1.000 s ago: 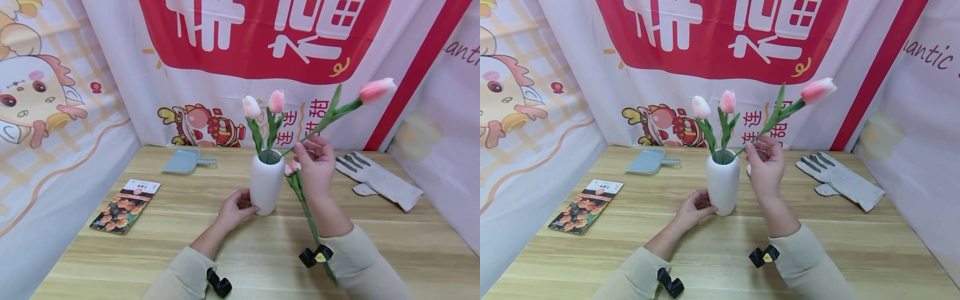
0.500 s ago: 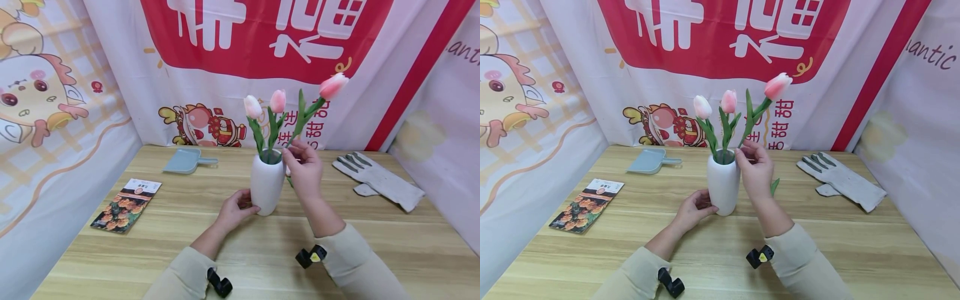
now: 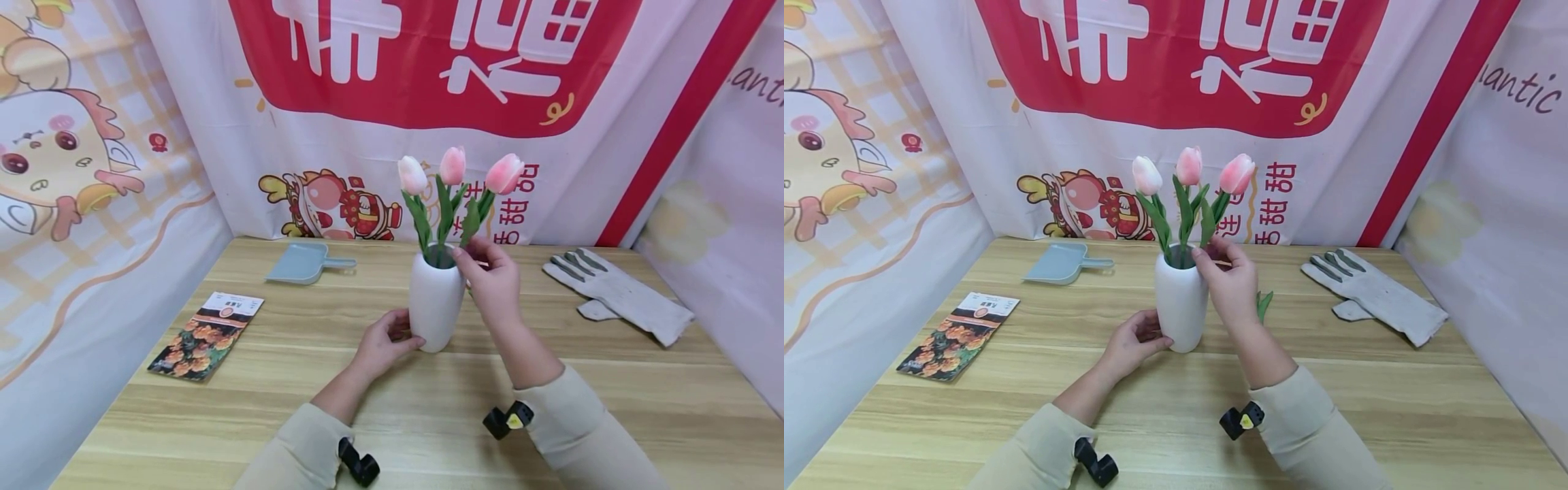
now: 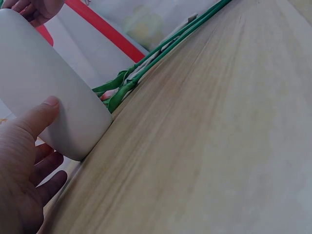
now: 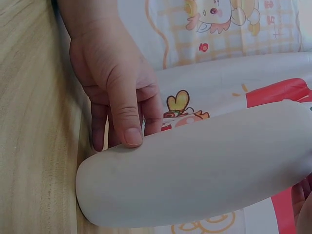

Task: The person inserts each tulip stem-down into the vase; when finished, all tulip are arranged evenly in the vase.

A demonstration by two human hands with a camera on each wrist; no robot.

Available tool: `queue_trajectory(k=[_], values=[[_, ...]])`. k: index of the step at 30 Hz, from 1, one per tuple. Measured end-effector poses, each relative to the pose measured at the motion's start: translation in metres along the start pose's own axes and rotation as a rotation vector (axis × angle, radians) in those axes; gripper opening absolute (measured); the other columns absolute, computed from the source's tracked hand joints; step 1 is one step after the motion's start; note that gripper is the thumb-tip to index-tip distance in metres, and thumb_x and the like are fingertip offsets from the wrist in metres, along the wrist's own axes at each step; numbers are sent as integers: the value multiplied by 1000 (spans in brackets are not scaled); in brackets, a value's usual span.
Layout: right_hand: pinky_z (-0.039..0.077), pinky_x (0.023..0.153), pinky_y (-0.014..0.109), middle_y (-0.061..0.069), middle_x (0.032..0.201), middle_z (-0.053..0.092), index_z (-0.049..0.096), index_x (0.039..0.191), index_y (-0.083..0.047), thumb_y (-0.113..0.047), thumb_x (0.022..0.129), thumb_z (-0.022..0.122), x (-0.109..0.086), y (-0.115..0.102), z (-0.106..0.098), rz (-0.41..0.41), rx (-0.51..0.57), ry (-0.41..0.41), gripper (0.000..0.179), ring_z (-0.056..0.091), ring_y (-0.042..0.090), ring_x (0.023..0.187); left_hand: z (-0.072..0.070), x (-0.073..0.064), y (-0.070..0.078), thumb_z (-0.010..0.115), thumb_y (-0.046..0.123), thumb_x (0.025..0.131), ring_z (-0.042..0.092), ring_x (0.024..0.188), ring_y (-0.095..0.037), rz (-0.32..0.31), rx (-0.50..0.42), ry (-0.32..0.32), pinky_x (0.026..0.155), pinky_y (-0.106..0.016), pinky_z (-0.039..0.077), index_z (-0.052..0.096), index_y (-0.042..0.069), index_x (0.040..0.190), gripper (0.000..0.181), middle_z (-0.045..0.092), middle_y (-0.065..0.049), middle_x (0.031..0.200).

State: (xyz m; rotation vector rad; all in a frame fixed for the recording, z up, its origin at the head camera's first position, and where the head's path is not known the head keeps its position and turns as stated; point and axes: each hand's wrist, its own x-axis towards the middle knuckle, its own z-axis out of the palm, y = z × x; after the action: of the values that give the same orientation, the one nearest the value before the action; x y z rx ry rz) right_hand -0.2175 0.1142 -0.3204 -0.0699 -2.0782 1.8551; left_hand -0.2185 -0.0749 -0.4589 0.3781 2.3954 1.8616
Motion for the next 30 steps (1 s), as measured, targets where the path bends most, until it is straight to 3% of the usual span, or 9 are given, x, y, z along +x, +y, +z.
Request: queue_trajectory(k=[8, 17, 21, 25, 30], values=[[52, 71, 13, -2, 107, 62, 63, 126, -8, -22, 92, 69, -2, 0, -8, 23, 34, -12, 38, 56, 10, 97, 1, 0, -1, 81, 24, 82, 65, 112, -28, 24, -8, 1, 100, -42, 53, 58, 9, 129, 55, 67, -13, 123], [47, 75, 13, -20, 87, 64, 64, 121, -4, -15, 93, 67, -2, 15, -32, 2, 76, 45, 31, 57, 5, 90, 2, 0, 0, 78, 13, 83, 63, 114, -35, 36, -45, 8, 102, -48, 51, 56, 3, 131, 54, 64, -20, 126], [49, 75, 12, -20, 85, 65, 65, 114, -12, -14, 92, 68, -5, 28, -45, 44, 64, 55, 22, 57, 4, 89, 1, -6, 16, 77, 7, 84, 62, 115, -38, 23, -42, -2, 102, -51, 50, 56, -1, 130, 51, 64, -23, 125], [49, 74, 10, -23, 84, 63, 65, 112, -14, -15, 92, 68, -8, 43, -60, 108, -15, 74, 20, 56, 1, 87, -3, -15, 35, 76, 8, 84, 62, 115, -39, 28, -42, -12, 103, -52, 50, 56, -2, 129, 50, 63, -24, 125], [51, 74, 10, -22, 87, 60, 61, 122, -9, -22, 94, 65, -9, 62, -79, 194, -89, 49, 31, 56, -1, 86, -3, -16, 35, 77, 10, 84, 62, 115, -38, 23, -39, -14, 103, -51, 50, 56, -1, 130, 51, 63, -22, 126]])
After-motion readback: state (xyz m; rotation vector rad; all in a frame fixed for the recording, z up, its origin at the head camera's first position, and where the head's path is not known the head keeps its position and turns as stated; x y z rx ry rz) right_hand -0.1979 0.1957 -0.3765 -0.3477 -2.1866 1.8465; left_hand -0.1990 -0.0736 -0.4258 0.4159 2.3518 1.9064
